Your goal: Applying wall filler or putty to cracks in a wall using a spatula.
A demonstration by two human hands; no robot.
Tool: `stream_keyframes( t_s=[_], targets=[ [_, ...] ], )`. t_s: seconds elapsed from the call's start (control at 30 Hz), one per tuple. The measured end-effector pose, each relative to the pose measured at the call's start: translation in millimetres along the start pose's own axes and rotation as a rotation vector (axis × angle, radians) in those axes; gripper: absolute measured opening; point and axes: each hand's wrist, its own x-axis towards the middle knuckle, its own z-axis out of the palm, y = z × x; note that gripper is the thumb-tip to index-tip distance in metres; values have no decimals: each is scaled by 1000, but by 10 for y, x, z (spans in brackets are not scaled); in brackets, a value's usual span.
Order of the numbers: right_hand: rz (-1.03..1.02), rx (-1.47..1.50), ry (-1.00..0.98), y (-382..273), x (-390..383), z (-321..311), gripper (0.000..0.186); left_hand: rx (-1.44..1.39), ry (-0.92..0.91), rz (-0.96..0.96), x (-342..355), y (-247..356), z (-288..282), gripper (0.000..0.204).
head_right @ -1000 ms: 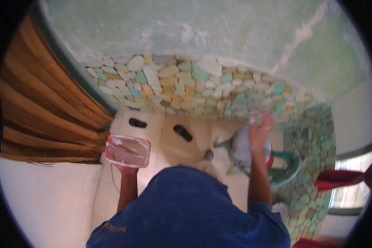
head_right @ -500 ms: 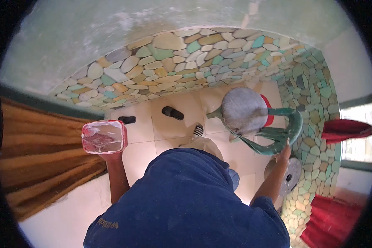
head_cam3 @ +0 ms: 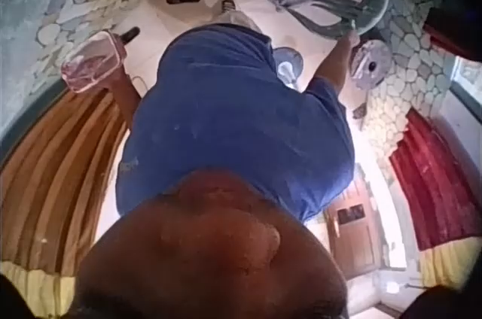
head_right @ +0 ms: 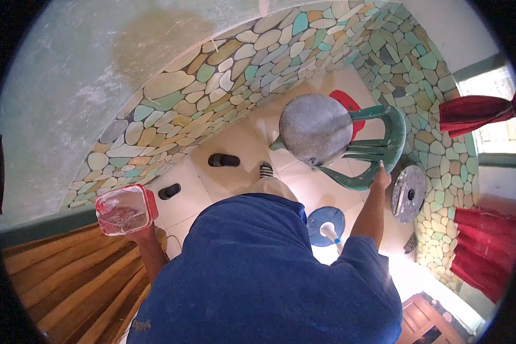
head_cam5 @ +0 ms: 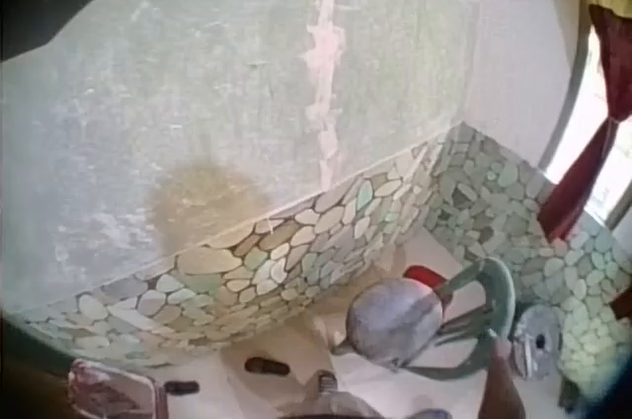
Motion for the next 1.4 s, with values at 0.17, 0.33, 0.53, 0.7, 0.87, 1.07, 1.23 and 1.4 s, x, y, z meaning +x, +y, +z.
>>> stream_keyframes(
  t_s=[0.17,0.33,0.53,0.7,0.87,1.07,1.23,1.4],
  targets=[
    [81,587,-434,-10,-129,-44,62,60,-14,-44,325,213,137,67],
    [239,718,-588,23,-334,-180,57,71,4,-32,326,314,115,65],
    [290,819,-612,144,-584,-102,65,65,63,-24,197,425,-115,64],
    [102,798,-698,26,-1181,161,58,91,71,-72,395,701,-349,63],
    [-10,900,-622,-38,-1922,789,56,106,31,-138,612,1090,-597,62],
    [-25,981,-527,156,-3030,893,67,138,40,-120,782,1781,-973,61],
    [24,1064,-475,756,-3642,958,64,201,101,-123,690,2151,-1120,61],
    [100,1114,-443,1203,-4176,1115,63,280,116,-130,487,2331,-1060,60]
  ],
)
